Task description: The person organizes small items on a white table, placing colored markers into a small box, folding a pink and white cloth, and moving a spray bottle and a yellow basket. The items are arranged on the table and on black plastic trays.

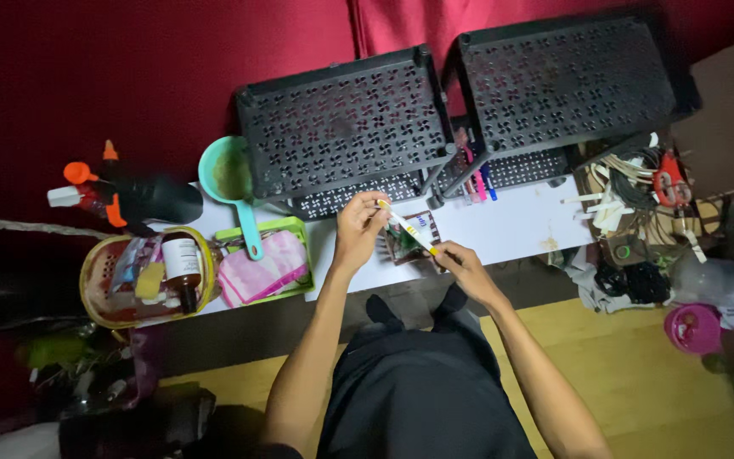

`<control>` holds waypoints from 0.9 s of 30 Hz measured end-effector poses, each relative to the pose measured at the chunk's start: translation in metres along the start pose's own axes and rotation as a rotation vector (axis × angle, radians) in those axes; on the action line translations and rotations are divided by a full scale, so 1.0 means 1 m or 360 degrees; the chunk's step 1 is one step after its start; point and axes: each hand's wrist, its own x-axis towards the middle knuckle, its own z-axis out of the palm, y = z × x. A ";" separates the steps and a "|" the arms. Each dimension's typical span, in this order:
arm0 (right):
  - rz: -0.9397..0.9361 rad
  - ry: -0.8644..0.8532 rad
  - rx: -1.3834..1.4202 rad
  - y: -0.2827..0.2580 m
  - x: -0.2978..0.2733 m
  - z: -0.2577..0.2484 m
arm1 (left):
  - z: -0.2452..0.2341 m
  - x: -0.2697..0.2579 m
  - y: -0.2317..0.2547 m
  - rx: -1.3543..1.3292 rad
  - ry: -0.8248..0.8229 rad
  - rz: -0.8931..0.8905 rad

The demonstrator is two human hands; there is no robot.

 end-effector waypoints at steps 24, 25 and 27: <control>0.0262 0.0587 0.0970 0.151 0.016 -0.180 | 0.105 0.003 -0.077 0.0600 -0.0081 -0.0237; 0.0309 0.0610 0.0992 0.154 0.025 -0.183 | 0.105 0.004 -0.078 0.0625 -0.0050 -0.0242; 0.0404 0.0653 0.1033 0.158 0.041 -0.189 | 0.105 0.005 -0.080 0.0673 0.0016 -0.0251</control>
